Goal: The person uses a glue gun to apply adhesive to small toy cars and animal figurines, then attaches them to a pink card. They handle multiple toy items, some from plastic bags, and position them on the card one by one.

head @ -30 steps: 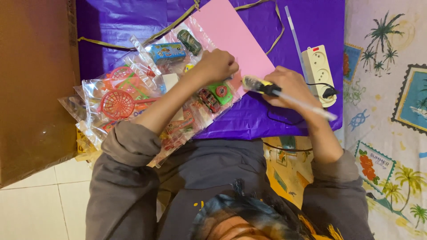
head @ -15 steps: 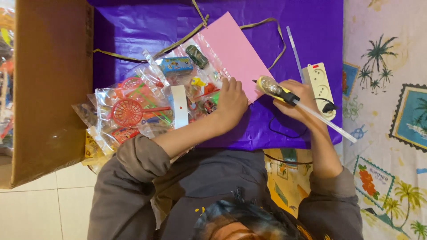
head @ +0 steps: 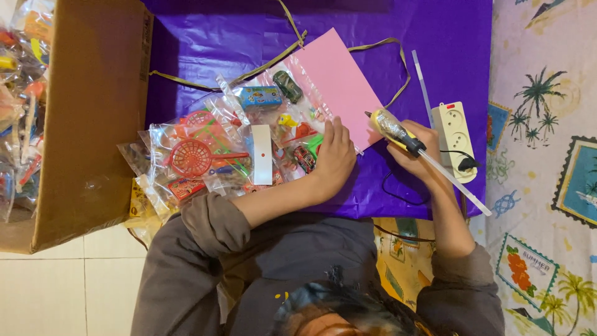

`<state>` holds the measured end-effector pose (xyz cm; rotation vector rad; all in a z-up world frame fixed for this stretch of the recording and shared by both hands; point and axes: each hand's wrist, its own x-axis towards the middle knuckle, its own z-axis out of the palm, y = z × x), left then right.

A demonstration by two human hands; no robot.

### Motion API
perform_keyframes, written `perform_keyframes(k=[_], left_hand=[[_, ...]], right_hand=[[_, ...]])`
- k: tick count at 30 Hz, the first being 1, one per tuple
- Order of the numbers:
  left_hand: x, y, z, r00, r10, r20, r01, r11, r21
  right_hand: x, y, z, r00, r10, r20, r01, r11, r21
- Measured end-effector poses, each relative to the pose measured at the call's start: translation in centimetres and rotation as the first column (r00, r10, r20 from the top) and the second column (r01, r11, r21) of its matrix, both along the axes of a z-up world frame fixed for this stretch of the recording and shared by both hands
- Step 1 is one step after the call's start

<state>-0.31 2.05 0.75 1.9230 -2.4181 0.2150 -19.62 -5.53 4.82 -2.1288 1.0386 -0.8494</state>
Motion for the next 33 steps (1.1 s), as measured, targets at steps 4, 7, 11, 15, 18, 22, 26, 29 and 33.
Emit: perform_keyframes(k=[4, 7, 11, 15, 18, 22, 26, 29, 33], left_hand=[[0.1, -0.1, -0.8, 1.000, 0.005, -0.016, -0.005, 0.999, -0.036], [0.1, -0.8, -2.4, 0.996, -0.016, -0.091, 0.007, 0.995, -0.103], [0.4, -0.6, -1.7, 0.995, -0.033, -0.096, 0.026, 0.997, -0.076], [0.2, -0.3, -1.0, 0.997, -0.043, -0.062, 0.041, 0.999, -0.025], [0.5, -0.5, -1.3, 0.993, -0.035, -0.117, 0.030, 0.998, -0.049], [0.9, -0.4, -1.6, 0.991, -0.040, -0.124, 0.035, 0.999, -0.035], [0.9, -0.6, -1.9, 0.990, -0.065, -0.128, 0.061, 0.997, -0.038], [1.0, -0.2, -1.8, 0.989, -0.073, -0.130, 0.068, 0.997, -0.040], [1.4, 0.2, 0.0, 0.991, -0.055, -0.122, 0.044, 0.995, -0.087]], right_hand=[[-0.1, 0.3, -0.3, 1.000, 0.008, -0.009, -0.008, 1.000, -0.001], [0.2, 0.5, 0.2, 1.000, 0.004, -0.005, -0.004, 1.000, 0.002], [0.6, 0.6, 0.7, 0.999, -0.004, 0.036, 0.004, 1.000, 0.000], [0.9, 0.8, 0.8, 0.999, -0.004, 0.046, 0.004, 1.000, -0.008], [1.5, 0.9, 1.4, 0.999, 0.008, 0.054, -0.008, 1.000, -0.006], [1.2, 1.1, 0.9, 0.999, 0.010, 0.044, -0.010, 1.000, 0.005], [0.7, 0.9, 0.5, 0.998, 0.017, 0.060, -0.018, 1.000, 0.021], [0.6, 1.2, 0.3, 0.997, 0.017, 0.076, -0.020, 0.999, 0.038], [1.0, 1.2, 0.4, 0.997, 0.032, 0.065, -0.034, 0.999, 0.031]])
